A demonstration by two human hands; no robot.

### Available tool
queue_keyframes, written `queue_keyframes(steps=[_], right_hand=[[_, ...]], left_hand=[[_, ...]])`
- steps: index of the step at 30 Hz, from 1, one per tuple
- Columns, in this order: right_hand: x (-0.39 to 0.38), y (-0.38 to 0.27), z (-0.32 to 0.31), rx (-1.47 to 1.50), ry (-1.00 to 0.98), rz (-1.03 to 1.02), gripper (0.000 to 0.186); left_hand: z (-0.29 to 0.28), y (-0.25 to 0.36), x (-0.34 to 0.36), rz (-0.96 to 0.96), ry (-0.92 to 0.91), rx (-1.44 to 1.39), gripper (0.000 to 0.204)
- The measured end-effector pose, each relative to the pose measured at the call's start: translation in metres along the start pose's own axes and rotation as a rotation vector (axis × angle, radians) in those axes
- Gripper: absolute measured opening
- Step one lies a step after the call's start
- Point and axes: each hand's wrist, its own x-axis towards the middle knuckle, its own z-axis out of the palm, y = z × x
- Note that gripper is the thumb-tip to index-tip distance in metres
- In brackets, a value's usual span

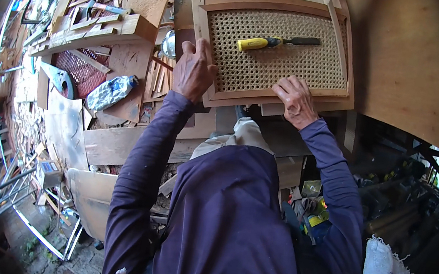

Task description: Repairing a wooden chair by applying glue to wooden strips and attaching them to the frame.

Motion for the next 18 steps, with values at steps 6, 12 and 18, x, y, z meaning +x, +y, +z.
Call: queue_keyframes(steps=[6, 12, 18], right_hand=[[0.0, -0.002, 0.0, 0.015, -0.004, 0.006, 0.034], [-0.004, -0.001, 0.006, 0.02, 0.019, 0.01, 0.039], [-0.001, 0.0, 0.006, 0.032, 0.015, -0.004, 0.036]], left_hand=[[0.003, 0.01, 0.006, -0.022, -0.082, 0.164, 0.064], [0.01, 0.01, 0.004, -0.029, -0.068, 0.232, 0.059], [0.013, 0.006, 0.005, -0.025, -0.053, 0.194, 0.061]])
